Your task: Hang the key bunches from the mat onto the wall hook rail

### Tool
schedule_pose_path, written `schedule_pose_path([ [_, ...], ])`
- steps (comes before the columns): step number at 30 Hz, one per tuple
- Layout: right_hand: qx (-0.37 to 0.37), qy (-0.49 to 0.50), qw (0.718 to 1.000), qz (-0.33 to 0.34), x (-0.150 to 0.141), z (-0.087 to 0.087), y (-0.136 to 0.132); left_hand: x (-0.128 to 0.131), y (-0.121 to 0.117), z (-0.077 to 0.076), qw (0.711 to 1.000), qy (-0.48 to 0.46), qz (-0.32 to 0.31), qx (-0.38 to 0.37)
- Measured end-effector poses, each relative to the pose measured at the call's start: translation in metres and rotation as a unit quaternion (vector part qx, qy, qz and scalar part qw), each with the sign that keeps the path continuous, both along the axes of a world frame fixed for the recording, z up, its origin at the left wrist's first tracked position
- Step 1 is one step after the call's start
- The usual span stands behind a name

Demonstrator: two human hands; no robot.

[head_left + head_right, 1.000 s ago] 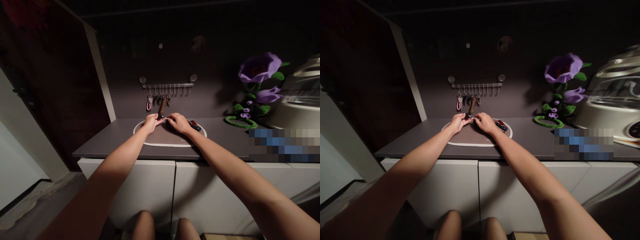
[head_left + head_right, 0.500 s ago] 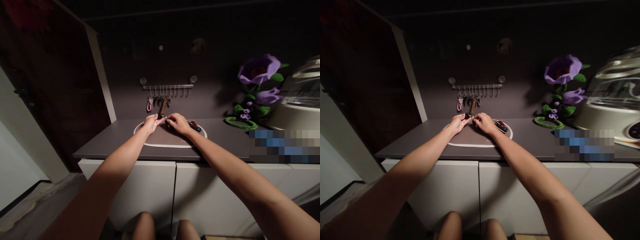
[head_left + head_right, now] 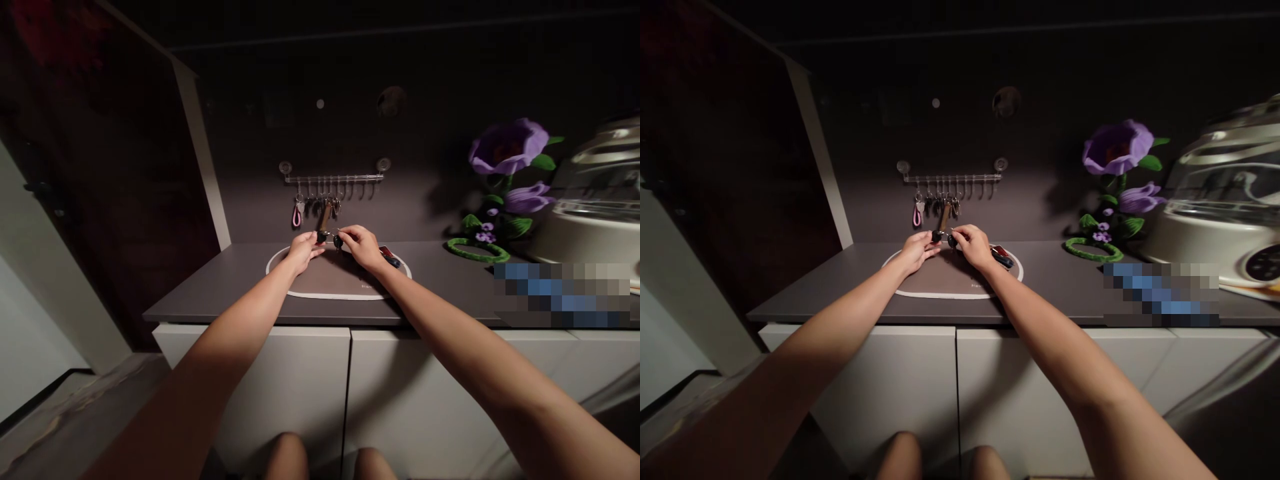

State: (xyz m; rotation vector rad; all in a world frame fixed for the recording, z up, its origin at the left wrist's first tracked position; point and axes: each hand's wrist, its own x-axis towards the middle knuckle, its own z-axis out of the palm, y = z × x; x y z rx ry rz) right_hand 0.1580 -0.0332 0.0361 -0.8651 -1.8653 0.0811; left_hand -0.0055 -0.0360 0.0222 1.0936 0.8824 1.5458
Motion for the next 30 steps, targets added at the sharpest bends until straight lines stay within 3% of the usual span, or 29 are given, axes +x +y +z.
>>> schedule_pose_path([
  [4, -0.020, 0.057, 0.998, 0.016, 0.001, -0.001, 0.003, 0.000, 0.004, -0.007, 0.988, 0.143, 0.039, 0.034],
  [8, -0.058, 0.105, 0.991, 0.066, 0.002, -0.004, 0.011, 0.002, 0.004, -0.009, 0.969, 0.227, 0.040, 0.089],
  [18, -0.151, 0.214, 0.954, 0.144, 0.001, -0.003, 0.013, 0.010, 0.002, -0.008, 0.920, 0.339, 0.026, 0.195],
  [23, -0.184, 0.258, 0.936, 0.152, -0.001, 0.003, 0.009, 0.011, 0.003, -0.010, 0.898, 0.379, 0.076, 0.210],
  [30, -0.171, 0.295, 0.931, 0.132, -0.001, 0.014, 0.028, 0.011, 0.006, -0.014, 0.857, 0.450, 0.132, 0.215],
])
